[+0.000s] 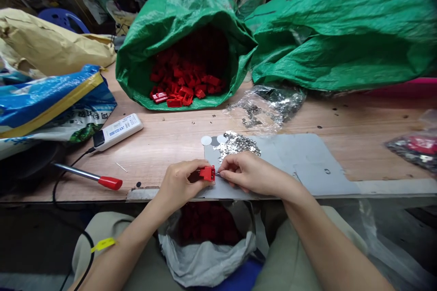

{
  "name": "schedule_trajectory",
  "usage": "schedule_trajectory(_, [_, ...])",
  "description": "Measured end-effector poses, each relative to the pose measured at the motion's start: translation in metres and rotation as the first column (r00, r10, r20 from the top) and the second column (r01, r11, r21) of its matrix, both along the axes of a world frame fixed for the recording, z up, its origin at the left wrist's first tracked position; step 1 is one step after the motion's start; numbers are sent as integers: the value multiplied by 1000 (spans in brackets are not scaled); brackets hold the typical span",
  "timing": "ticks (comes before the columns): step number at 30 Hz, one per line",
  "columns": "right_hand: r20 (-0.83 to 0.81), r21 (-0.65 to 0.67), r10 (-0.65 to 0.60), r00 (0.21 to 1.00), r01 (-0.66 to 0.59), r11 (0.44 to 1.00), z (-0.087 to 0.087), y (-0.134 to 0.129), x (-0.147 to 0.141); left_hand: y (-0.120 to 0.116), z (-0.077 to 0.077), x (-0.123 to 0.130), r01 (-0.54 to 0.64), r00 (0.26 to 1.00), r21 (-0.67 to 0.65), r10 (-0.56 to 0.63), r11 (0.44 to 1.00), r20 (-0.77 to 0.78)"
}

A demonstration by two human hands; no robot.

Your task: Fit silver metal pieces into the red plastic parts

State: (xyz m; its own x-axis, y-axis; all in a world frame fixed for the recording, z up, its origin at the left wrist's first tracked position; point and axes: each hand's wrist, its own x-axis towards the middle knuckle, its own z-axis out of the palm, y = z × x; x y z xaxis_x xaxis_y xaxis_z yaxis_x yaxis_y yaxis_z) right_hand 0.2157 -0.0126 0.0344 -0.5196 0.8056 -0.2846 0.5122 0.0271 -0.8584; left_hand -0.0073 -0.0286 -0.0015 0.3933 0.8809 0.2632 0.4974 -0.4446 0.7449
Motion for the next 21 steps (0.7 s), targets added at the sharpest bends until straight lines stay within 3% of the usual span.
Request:
schedule_trajectory(7, [-77, -50, 34, 996, -38, 998, -3, 1, 6, -2, -1, -1, -6, 1000, -40, 8, 999, 28])
schedule_trajectory(16, [30, 30, 3, 1000, -4, 1000, -1, 0, -1, 1, -2, -2, -1, 1000, -30, 1, 1000, -1])
schedule_trajectory(21, [-15, -32, 54, 998, -54, 998, -1, 3, 3, -1, -1, -2, 1, 1000, -45, 0, 999, 23])
